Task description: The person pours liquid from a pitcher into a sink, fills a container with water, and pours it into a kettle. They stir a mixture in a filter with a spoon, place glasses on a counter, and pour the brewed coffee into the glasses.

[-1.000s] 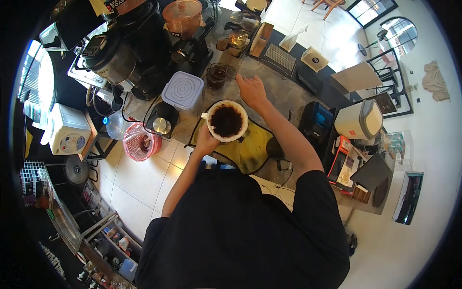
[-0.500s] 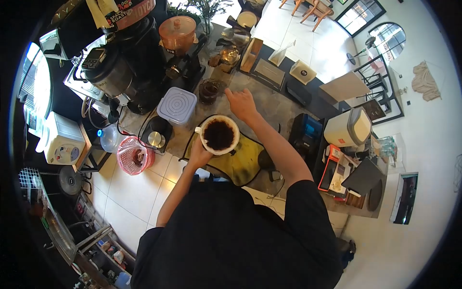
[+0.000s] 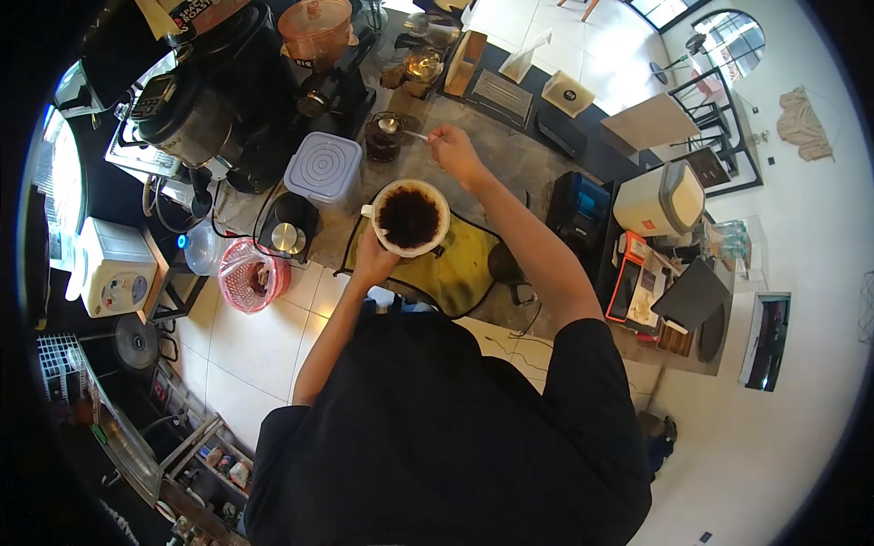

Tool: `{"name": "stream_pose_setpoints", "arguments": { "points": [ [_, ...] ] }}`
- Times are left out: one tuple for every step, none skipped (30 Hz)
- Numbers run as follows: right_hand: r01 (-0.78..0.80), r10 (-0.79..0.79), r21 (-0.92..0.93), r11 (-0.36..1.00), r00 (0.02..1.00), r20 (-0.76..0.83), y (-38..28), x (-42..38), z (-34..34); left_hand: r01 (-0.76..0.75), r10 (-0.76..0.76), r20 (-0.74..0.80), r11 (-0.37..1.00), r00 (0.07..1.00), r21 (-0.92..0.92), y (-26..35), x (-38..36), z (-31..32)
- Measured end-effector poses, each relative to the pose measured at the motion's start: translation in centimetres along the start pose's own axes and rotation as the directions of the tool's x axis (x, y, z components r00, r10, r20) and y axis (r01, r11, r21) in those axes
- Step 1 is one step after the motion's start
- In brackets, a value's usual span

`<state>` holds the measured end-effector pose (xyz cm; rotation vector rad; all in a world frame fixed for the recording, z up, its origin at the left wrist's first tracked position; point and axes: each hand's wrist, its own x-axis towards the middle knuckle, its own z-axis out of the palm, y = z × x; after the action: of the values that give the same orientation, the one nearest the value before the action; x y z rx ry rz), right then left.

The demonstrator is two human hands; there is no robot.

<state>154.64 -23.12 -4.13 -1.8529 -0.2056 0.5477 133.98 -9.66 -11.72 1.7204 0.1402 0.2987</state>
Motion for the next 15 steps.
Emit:
{"name": "stream_pose_setpoints", "arguments": {
  "points": [
    [-0.019,0.018,0.061,0.998,1.0,0.015,-0.25,-0.33,-0.04,-0.003,0.003,-0.01,1.0,1.0,0.009,0.18,0.07,0.07],
    [-0.038,0.035,0.12,0.992,0.999,0.03,-0.5,-0.66,-0.06,-0.003,0.003,-0.005,1.0,1.0,0.005,0.25,0.08,0.16],
    [-0.039,0.036,0.119,0.992,0.999,0.025,-0.54,-0.75,-0.11,-0.009,0.009,-0.005,1.0,1.0,-0.017,0.12,0.09,0.19],
    [-0.032,0.03,0.101,0.994,0.999,0.027,-0.61,-0.79,-0.1,-0.015,0.015,-0.005,0.999,1.0,-0.037,-0.01,0.13,0.16],
    [-0.026,0.023,0.083,0.996,0.999,0.03,-0.68,-0.85,-0.11,-0.016,0.016,0.0,0.999,1.0,-0.038,-0.13,0.15,0.17],
    [-0.025,0.023,0.084,0.996,0.999,0.026,-0.67,-0.82,-0.2,-0.026,0.026,-0.002,0.999,1.0,-0.046,-0.32,0.19,0.23],
    [-0.072,0.062,0.132,0.989,0.995,0.075,-0.69,-0.73,-0.28,-0.036,0.036,-0.006,0.998,0.999,-0.054,-0.5,0.24,0.25],
    [-0.119,0.098,0.176,0.977,0.987,0.126,-0.71,-0.66,-0.32,-0.038,0.038,-0.004,0.998,0.999,-0.053,-0.67,0.21,0.26],
    [-0.118,0.096,0.176,0.977,0.988,0.124,-0.6,-0.54,-0.34,-0.023,0.023,0.004,0.998,1.0,-0.053,-0.65,0.15,0.23],
    [-0.154,0.121,0.22,0.963,0.98,0.157,-0.5,-0.41,-0.33,-0.007,0.008,0.01,0.999,1.0,-0.053,-0.64,0.13,0.2],
    [-0.191,0.143,0.262,0.946,0.971,0.19,-0.41,-0.24,-0.33,-0.009,0.009,0.009,0.999,1.0,-0.053,-0.64,0.13,0.19],
    [-0.189,0.142,0.261,0.947,0.971,0.191,-0.51,-0.15,-0.25,-0.019,0.019,0.003,0.999,1.0,-0.045,-0.57,0.14,0.19],
    [-0.217,0.17,0.292,0.931,0.969,0.179,-0.57,-0.1,-0.16,-0.029,0.029,-0.003,0.999,1.0,-0.036,-0.53,0.13,0.2],
    [-0.246,0.2,0.325,0.913,0.965,0.168,-0.57,-0.1,-0.04,-0.028,0.028,-0.004,0.999,1.0,-0.036,-0.51,0.08,0.17],
    [-0.247,0.2,0.325,0.913,0.965,0.169,-0.62,-0.1,-0.03,-0.013,0.013,0.0,0.999,1.0,-0.039,-0.52,0.02,0.13]
  ]
}}
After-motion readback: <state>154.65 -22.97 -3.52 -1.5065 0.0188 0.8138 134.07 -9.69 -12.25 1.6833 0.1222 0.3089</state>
